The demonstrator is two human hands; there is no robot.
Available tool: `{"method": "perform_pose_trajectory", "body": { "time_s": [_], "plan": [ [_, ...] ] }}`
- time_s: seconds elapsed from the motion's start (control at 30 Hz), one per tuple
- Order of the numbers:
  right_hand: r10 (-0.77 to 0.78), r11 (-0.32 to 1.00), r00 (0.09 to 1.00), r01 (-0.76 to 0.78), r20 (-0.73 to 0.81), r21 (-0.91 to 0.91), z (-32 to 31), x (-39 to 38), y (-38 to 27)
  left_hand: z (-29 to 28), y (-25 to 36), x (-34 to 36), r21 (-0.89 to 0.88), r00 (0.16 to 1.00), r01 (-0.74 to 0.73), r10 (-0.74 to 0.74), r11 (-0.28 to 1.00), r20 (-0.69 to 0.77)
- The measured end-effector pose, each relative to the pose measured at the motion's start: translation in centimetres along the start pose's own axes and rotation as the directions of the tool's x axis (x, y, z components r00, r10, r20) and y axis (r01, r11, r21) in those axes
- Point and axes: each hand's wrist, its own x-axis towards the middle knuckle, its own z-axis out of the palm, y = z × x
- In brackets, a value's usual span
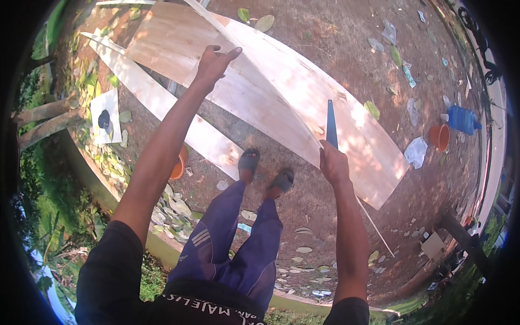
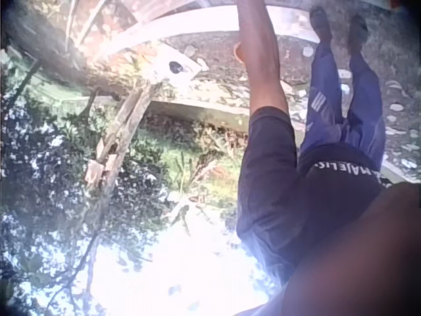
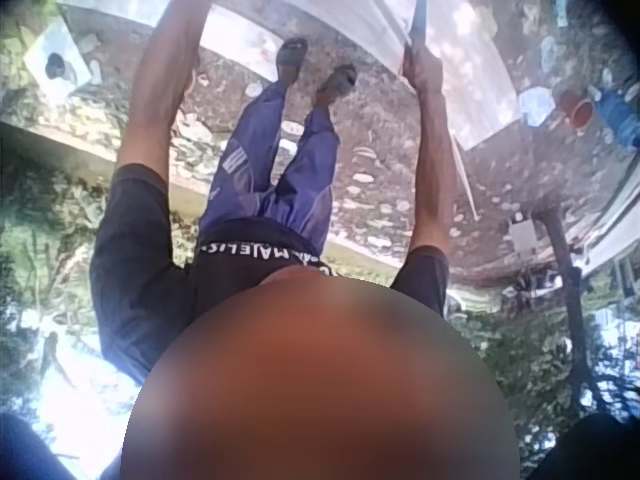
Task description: The person uses a hand saw to cut a large wooden board into smaller pieces. They reposition the board and continue cutting, then move to a smaller strip of wood and cut it as well.
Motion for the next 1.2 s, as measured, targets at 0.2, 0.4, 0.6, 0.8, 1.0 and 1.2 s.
{"method": "perform_pose_trajectory", "body": {
  "time_s": [0.2, 0.4, 0.6, 0.8, 1.0, 1.2],
  "plan": [
    [0.046, 0.999, 0.999, -0.046, 0.019, -0.013, 0.0, -0.5, -0.1, -0.8, 2.8, 0.2, -0.252, 0.901, 0.030, 0.083, 0.967, 0.426],
    [0.044, 0.998, 0.999, -0.043, 0.019, -0.040, -0.1, -0.5, 0.9, -0.7, 2.9, -0.2, -0.041, 0.982, 0.086, -0.078, 0.995, 0.172],
    [0.038, 0.999, 0.999, -0.037, 0.006, -0.031, 0.0, -0.4, 0.1, -1.0, 1.5, 3.9, -0.262, 0.925, 0.099, 0.008, 0.960, 0.379],
    [0.050, 0.999, 0.998, -0.049, 0.027, -0.022, -0.4, -0.3, 0.5, -2.3, 3.3, 4.3, -0.337, 0.954, 0.242, -0.160, 0.910, 0.253],
    [0.025, 1.000, 0.999, -0.025, 0.033, -0.002, 0.2, -0.1, -0.4, -2.4, 0.7, 9.5, -0.360, 0.976, 0.181, -0.120, 0.915, 0.184],
    [0.073, 0.997, 0.995, -0.072, 0.062, -0.011, -0.6, 0.0, -0.1, -2.4, 1.7, 11.3, -0.385, 0.962, 0.242, -0.272, 0.891, -0.025]
  ]
}}
